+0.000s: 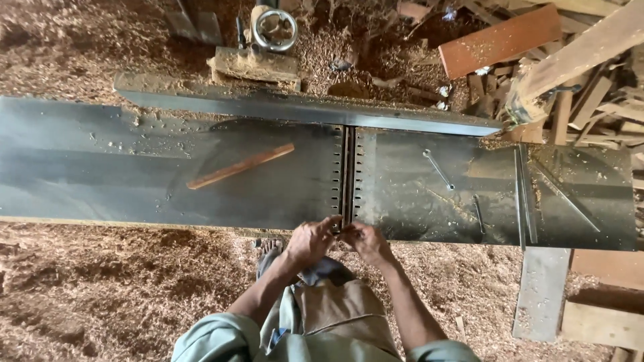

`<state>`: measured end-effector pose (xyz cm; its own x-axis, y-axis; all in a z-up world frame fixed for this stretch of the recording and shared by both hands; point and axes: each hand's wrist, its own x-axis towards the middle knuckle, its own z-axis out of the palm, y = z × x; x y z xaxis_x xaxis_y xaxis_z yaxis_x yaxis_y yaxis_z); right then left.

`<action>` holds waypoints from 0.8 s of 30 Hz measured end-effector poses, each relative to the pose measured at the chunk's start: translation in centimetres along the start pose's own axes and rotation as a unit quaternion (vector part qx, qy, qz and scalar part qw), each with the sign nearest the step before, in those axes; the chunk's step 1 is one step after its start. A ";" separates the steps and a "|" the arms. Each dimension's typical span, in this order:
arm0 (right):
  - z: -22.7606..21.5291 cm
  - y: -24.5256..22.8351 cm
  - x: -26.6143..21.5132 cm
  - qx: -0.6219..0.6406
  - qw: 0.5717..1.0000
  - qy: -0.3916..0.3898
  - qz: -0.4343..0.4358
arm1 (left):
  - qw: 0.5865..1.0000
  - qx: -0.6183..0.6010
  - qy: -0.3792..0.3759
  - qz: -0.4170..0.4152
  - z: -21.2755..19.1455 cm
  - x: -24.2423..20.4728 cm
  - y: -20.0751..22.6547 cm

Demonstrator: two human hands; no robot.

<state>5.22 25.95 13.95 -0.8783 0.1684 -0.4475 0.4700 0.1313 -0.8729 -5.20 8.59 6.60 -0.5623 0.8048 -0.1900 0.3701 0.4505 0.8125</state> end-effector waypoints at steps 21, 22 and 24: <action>-6.4 3.4 23.0 -0.160 0.879 0.411 -0.183 | 0.909 0.276 0.310 -0.041 -3.9 8.1 -5.7; -6.5 3.7 23.4 -0.161 0.874 0.420 -0.182 | 0.910 0.273 0.309 -0.040 -3.9 8.1 -5.6; -6.3 3.9 24.0 -0.163 0.873 0.422 -0.180 | 0.914 0.265 0.302 -0.047 -3.7 8.0 -5.7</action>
<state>-13.45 36.69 1.04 -0.6605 0.7017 0.2670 0.2980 0.5715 -0.7646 -14.61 11.03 2.48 -0.8568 0.4641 0.2246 0.5154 0.7597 0.3964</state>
